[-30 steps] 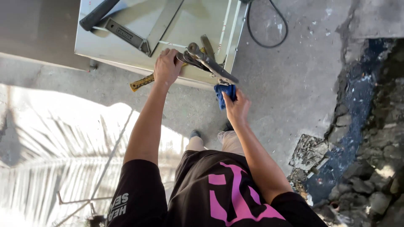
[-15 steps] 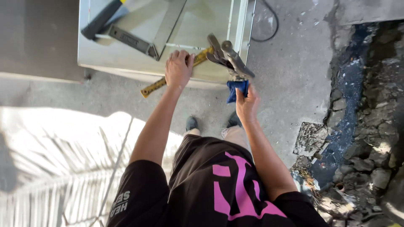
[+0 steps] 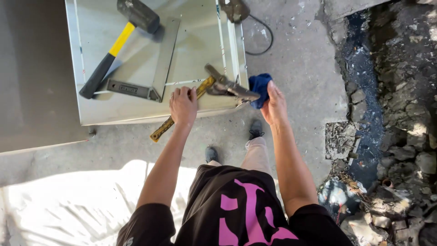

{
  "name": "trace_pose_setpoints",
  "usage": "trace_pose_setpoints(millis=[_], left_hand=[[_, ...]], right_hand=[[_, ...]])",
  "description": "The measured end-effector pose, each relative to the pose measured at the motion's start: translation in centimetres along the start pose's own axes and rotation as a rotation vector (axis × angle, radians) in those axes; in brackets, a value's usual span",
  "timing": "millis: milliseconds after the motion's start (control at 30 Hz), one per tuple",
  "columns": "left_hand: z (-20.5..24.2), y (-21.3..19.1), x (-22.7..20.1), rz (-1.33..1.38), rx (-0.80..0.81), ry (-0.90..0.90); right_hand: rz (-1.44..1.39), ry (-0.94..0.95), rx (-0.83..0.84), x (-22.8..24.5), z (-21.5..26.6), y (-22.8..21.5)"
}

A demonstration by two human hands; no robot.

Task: The person kneels on the concrete floor and arc-welds the seam of a sheet-metal cabinet using an electrode holder, with sparks visible. They then chip and brush the weld with a chipping hammer and wire brush, and finally wipe the welded area with a blue cloth.

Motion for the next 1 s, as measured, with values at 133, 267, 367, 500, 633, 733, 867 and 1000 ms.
trace_pose_setpoints(millis=[133,267,367,500,633,733,867,1000], left_hand=[[0.0,-0.3,-0.6,-0.019,0.018,-0.012],[-0.2,-0.5,-1.2,-0.057,-0.001,-0.042],[-0.1,-0.8,-1.6,-0.061,-0.025,-0.035],[-0.8,-1.4,-2.1,-0.076,-0.026,-0.066],[-0.6,-1.3,-2.2,-0.046,0.003,-0.114],[-0.5,-1.3,-1.5,-0.022,-0.004,-0.117],[-0.5,-1.0,-1.1,0.002,0.077,-0.185],[0.4,-2.4,-2.0,-0.008,0.049,-0.021]], right_hand=[[0.466,-0.089,0.104,5.4,-1.3,6.2],[1.285,-0.4,0.305,8.0,-4.1,13.9],[1.416,-0.615,0.307,8.7,-9.8,14.9],[1.363,-0.633,0.276,9.6,-12.2,16.0],[1.318,-0.558,0.509,8.4,-6.9,14.6],[1.369,-0.585,0.479,7.9,-8.6,15.4],[1.354,-0.641,0.323,9.1,-13.6,16.7],[1.049,-0.335,0.387,9.4,-12.1,12.1]])
Point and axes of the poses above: each hand's wrist, its own z-axis away from the middle knuckle, its own y-axis out of the palm, x = y × z, the point moved 9 cm from there along -z, towards the middle knuckle, and after that the axes turned 9 degrees about -z, right-handed, at the moved point
